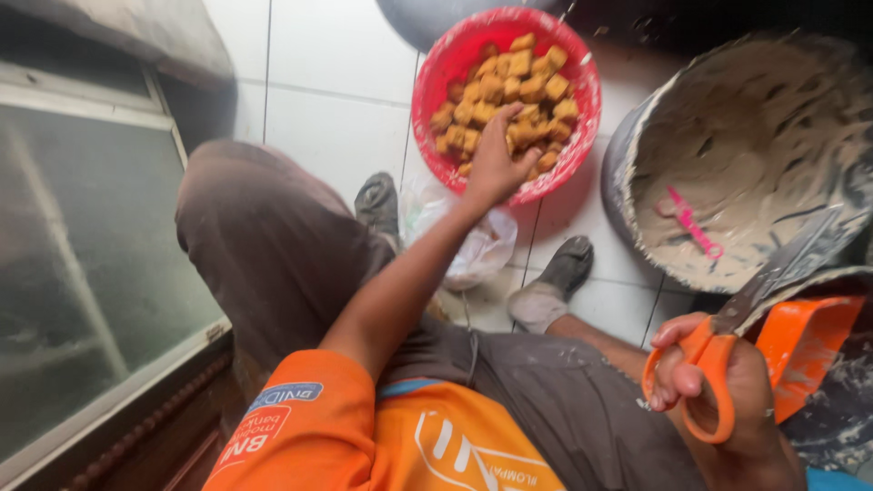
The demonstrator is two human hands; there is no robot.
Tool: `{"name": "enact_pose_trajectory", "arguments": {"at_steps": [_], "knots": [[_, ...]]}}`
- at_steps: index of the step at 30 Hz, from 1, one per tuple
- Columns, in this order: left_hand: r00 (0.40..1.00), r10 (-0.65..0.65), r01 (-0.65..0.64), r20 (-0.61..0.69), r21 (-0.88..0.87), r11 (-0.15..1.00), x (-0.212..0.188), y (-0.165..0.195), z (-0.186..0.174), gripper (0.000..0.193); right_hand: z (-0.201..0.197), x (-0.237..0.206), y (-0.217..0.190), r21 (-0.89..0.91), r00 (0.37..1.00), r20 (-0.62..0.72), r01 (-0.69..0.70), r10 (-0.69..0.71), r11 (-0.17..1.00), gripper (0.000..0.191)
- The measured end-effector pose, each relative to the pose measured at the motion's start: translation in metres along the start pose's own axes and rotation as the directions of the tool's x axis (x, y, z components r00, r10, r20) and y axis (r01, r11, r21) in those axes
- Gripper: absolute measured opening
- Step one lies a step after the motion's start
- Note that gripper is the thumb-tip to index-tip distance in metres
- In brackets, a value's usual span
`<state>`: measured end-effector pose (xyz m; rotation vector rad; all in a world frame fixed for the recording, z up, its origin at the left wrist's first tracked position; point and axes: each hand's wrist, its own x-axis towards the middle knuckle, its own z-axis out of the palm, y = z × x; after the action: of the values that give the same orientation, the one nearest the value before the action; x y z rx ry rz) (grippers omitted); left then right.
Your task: The person sits on the floor and uses scissors to trim fried tofu cubes one at a time, placing the trimmed pieces into a red basin and scraps into a plastic bag. Near the end, they use a spatula to scrape batter from a large bowl and drop a tofu piece into a pot of batter.
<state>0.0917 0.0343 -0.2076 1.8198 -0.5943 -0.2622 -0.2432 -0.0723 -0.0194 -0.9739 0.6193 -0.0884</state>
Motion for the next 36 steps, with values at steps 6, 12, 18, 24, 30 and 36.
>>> {"name": "enact_pose_trajectory", "arguments": {"at_steps": [6,12,18,24,30,36], "knots": [[0.275,-0.627,-0.16,0.729,0.678,0.717,-0.038,-0.069,-0.025,0.019,0.006,-0.008,0.001,-0.182,0.997,-0.053,-0.058,0.049,0.982,0.048],[-0.138,-0.592,-0.27,0.794,0.545,0.794,-0.113,-0.066,-0.005,0.022,0.01,-0.008,-0.001,-0.234,0.993,-0.038,-0.114,0.108,0.966,0.054],[0.335,-0.21,-0.508,0.918,0.364,0.78,-0.157,-0.063,0.015,0.018,0.014,-0.007,-0.002,-0.281,0.985,-0.067,-0.169,0.156,0.945,0.05],[0.422,-0.207,-0.779,0.883,0.469,0.416,-0.145,-0.078,0.001,0.026,0.016,-0.001,-0.001,-0.279,0.975,-0.1,-0.22,0.2,0.935,0.046],[0.624,-0.445,-0.386,0.643,0.748,0.54,-0.112,-0.088,-0.019,0.025,0.017,0.007,0.001,-0.312,0.967,-0.152,-0.244,0.205,0.918,0.043],[0.675,-0.55,-0.198,0.493,0.838,0.508,-0.081,-0.088,-0.03,0.024,0.025,0.015,-0.004,-0.471,0.952,-0.223,-0.294,0.21,0.832,0.04]]}}
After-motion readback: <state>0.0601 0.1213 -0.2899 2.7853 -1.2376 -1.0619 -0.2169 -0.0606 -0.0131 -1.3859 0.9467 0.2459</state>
